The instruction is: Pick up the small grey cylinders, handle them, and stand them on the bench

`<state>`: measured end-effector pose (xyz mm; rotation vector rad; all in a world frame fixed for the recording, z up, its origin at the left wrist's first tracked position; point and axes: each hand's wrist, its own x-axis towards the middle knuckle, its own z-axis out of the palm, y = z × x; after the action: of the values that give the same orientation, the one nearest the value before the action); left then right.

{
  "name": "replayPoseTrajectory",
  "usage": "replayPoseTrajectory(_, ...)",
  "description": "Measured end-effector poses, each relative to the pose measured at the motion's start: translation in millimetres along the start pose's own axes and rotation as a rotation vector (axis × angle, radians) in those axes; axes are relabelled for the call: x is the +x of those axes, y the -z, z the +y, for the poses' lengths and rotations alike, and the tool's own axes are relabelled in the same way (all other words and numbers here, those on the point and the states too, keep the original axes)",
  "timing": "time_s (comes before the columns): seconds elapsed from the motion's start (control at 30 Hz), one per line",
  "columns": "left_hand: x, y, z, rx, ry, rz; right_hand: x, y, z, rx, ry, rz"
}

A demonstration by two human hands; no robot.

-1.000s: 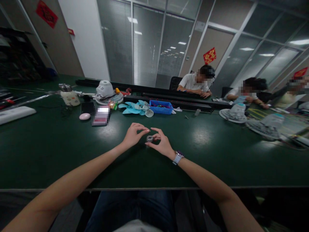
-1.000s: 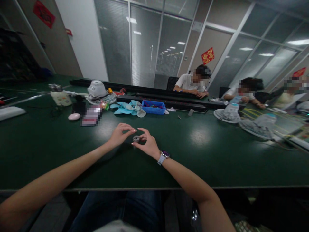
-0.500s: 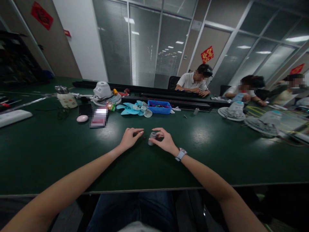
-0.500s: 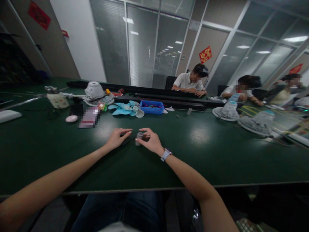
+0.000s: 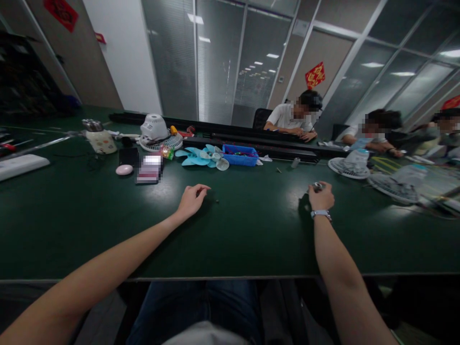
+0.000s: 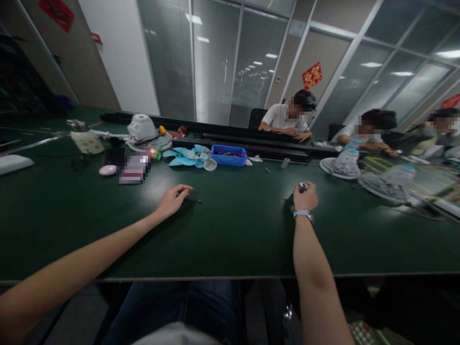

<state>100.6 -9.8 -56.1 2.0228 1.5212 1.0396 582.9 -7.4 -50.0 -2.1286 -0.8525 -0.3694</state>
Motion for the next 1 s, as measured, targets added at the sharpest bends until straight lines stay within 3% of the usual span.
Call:
replayPoseTrajectory(0.1, 0, -1.4, -2, -0.002, 0.006, 0.006, 4, -1, 8, -0.041, -0.025, -0.049)
replayPoseTrajectory(0.17, 0, -2.3, -3, -0.008, 0.009, 0.015, 3, -3, 3, -0.043, 0.028, 0.006)
replayPoseTrajectory(0.27, 0, -3.2, -5, -0.010, 0.009, 0.036, -9, -2, -26, 0.005, 0.213, 0.149)
replayPoseTrajectory(0.33, 0, -3.7, -5, -0.008, 0.008, 0.046, -30, 2, -56, 0.077, 0.394, 0.113)
replayPoseTrajectory(0.43, 1, -4.5, -6, -0.013, 0.005, 0.055, -87, 11, -106, 0.218, 0.714, -0.176)
replayPoseTrajectory(0.5, 1, -5.1, -7, -0.014, 0.005, 0.062, -133, 19, -133, 0.296, 0.963, -0.473)
replayPoseTrajectory(0.57, 1, -5.6, -8, -0.016, 0.006, 0.071, -174, 25, -150, 0.319, 1.160, -0.748)
replayPoseTrajectory(0.63, 1, -6.1, -8, -0.020, -0.001, 0.074, -202, 30, -160, 0.320, 1.270, -0.938)
replayPoseTrajectory(0.77, 2, -6.8, -9, -0.013, -0.027, 0.069, -216, 30, -165, 0.324, 1.292, -1.038)
replayPoseTrajectory(1.0, 2, -6.6, -8, -0.011, -0.023, 0.068, -208, 26, -163, 0.451, 1.192, -0.863)
